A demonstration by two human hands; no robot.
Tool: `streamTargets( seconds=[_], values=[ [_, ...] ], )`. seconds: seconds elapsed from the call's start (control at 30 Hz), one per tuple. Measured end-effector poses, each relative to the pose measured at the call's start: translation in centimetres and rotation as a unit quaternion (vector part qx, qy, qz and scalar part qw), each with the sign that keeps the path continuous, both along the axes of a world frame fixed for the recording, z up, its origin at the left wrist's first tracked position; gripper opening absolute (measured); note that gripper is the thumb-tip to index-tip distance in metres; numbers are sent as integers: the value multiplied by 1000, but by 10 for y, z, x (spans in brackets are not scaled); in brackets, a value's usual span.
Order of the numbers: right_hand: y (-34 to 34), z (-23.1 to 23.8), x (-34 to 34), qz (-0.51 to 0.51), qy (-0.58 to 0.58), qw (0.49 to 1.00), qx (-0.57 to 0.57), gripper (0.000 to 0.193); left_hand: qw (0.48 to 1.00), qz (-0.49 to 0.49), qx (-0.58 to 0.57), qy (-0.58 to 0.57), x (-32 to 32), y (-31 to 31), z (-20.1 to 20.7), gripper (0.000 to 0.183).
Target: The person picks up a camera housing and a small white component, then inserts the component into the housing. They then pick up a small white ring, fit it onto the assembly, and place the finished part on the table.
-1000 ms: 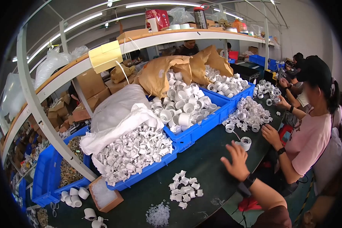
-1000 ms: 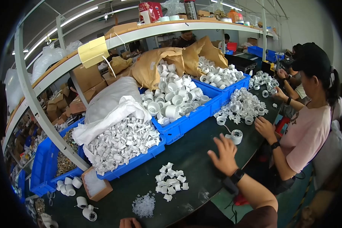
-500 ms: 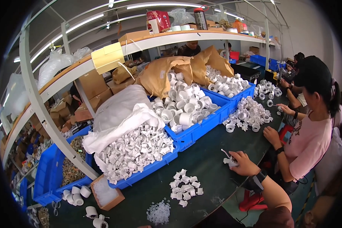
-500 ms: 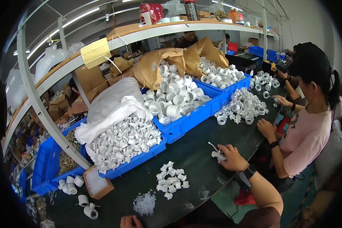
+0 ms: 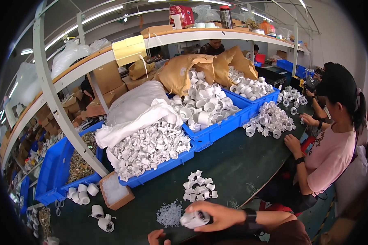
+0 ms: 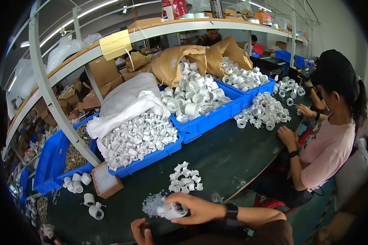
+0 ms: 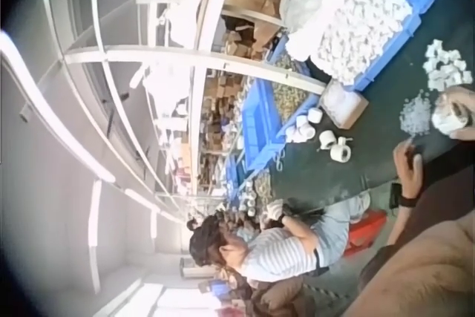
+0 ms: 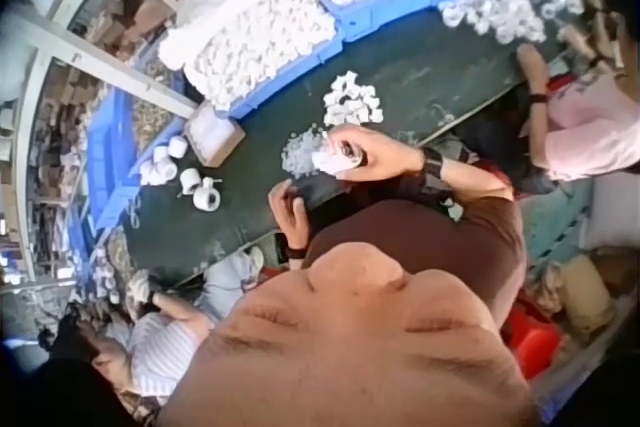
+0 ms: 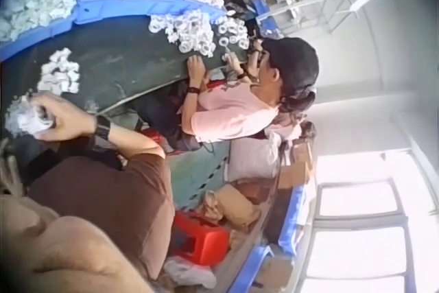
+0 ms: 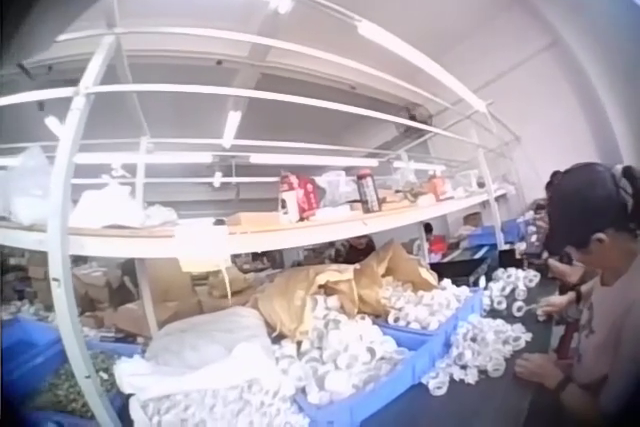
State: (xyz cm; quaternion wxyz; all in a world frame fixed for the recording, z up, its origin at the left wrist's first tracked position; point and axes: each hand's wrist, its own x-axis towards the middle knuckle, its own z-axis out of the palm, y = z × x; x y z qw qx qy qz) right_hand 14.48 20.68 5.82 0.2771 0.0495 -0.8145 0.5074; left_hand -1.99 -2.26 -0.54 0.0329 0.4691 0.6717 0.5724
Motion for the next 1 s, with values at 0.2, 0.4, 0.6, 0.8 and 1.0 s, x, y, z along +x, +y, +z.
streamTargets(
  seconds=[0.2, 0.4, 0.6, 0.8, 1.0],
  values=[
    [-69, -47, -62, 86, -49, 994, 47, 71, 983, -5, 35, -179, 26, -4, -20, 64],
    [-87, -76, -79, 128, -42, 987, -84, 62, 953, 39, 10, -301, 18, -21, -6, 51],
    [-86, -92, -83, 106, 3, 994, -5, 58, 974, 147, -68, 156, 7, -21, -29, 46],
    [-69, -51, -71, 156, -179, 956, -174, 40, 980, 143, -90, 107, 11, -15, -9, 43],
    [-67, -45, -74, 133, -101, 971, -173, 17, 981, 131, -112, 91, 15, -7, 4, 37]
  ],
)
